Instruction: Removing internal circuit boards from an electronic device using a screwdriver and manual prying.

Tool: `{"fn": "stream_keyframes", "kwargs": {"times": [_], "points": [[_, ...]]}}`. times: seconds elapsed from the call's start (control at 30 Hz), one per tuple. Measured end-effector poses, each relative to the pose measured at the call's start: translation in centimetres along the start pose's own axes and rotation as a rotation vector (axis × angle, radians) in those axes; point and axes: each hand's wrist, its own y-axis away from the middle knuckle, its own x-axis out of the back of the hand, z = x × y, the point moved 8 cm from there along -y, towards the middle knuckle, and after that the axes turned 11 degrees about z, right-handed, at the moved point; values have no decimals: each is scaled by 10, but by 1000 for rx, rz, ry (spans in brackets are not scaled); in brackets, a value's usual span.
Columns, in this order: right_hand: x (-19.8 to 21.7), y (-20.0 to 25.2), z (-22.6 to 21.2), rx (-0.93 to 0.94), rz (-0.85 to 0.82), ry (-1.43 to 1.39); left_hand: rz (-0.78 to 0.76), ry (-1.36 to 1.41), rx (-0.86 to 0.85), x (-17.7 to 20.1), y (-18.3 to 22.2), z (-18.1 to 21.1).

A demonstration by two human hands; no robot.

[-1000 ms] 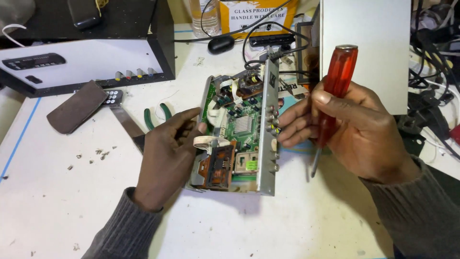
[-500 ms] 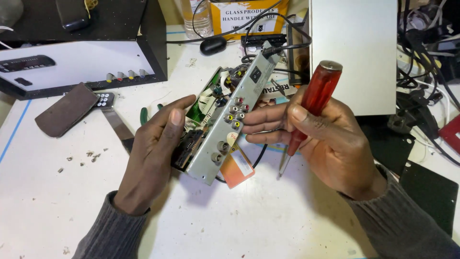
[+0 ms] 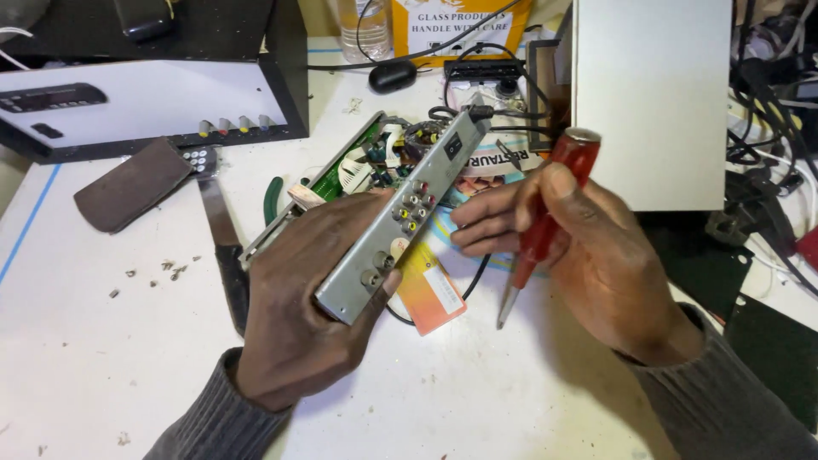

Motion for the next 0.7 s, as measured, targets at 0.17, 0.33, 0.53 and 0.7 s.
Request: {"fn": "stream_keyframes", "kwargs": {"times": [0.17, 0.33, 0.53, 0.7], "points": [[29, 8, -36, 127, 301, 591, 101, 88, 176, 17, 3, -16], [49, 20, -62, 397, 389, 620, 137, 117, 191, 19, 4, -22], [54, 43, -60, 487, 531, 586, 87, 106, 217, 15, 3, -23], [24, 64, -70, 663, 486, 899, 91, 82, 180, 12, 2, -20]]}}
